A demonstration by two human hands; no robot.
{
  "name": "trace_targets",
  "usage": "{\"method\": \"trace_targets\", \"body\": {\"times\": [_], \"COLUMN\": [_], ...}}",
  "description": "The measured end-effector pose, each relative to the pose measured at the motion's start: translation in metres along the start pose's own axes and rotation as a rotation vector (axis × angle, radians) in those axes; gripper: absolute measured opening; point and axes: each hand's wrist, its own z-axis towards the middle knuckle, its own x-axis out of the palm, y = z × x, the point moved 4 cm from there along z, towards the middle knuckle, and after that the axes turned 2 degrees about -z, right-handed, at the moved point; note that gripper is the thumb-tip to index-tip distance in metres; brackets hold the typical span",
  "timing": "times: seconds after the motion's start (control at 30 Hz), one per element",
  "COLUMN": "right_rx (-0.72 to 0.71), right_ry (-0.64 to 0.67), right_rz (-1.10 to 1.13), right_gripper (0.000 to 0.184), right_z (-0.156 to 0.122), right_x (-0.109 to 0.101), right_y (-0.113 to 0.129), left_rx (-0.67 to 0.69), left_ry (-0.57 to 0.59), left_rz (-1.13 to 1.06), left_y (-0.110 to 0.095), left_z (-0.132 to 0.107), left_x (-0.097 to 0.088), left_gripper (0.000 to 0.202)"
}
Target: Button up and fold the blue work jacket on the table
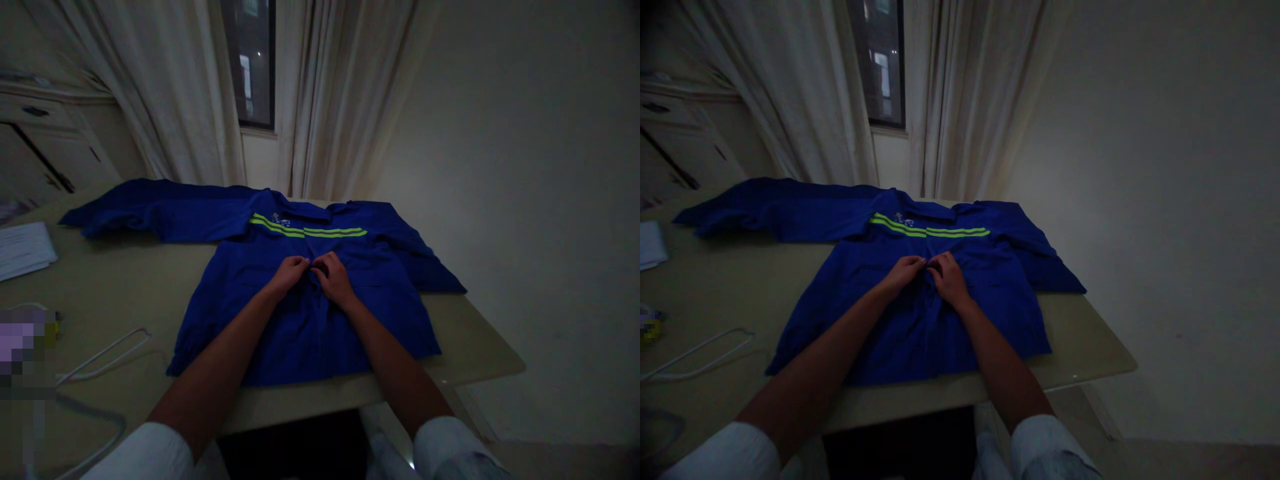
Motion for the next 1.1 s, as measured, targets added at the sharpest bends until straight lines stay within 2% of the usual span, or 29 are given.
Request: {"method": "trace_targets", "body": {"times": [0.27, 0.7, 1.1], "right_rx": [0.055, 0.032, 0.065], "right_ry": [0.003, 0.03, 0.061], "right_rz": [-0.029, -0.075, -0.098], "right_gripper": [0.009, 0.014, 0.017], "right_z": [0.0, -0.0015, -0.0018], "right_x": [0.0032, 0.004, 0.0034], "right_y": [-0.0071, -0.0002, -0.0001], "left_rx": [0.014, 0.09, 0.11], "left_ry": [-0.052, -0.095, -0.046], "left_rz": [-0.008, 0.058, 0.171], "left_y": [-0.0013, 0.0063, 0.0051], "left_z": [-0.003, 0.0027, 0.0049], "left_x": [-0.0015, -0.0005, -0.0012], "left_gripper": [0.046, 0.038, 0.036]}}
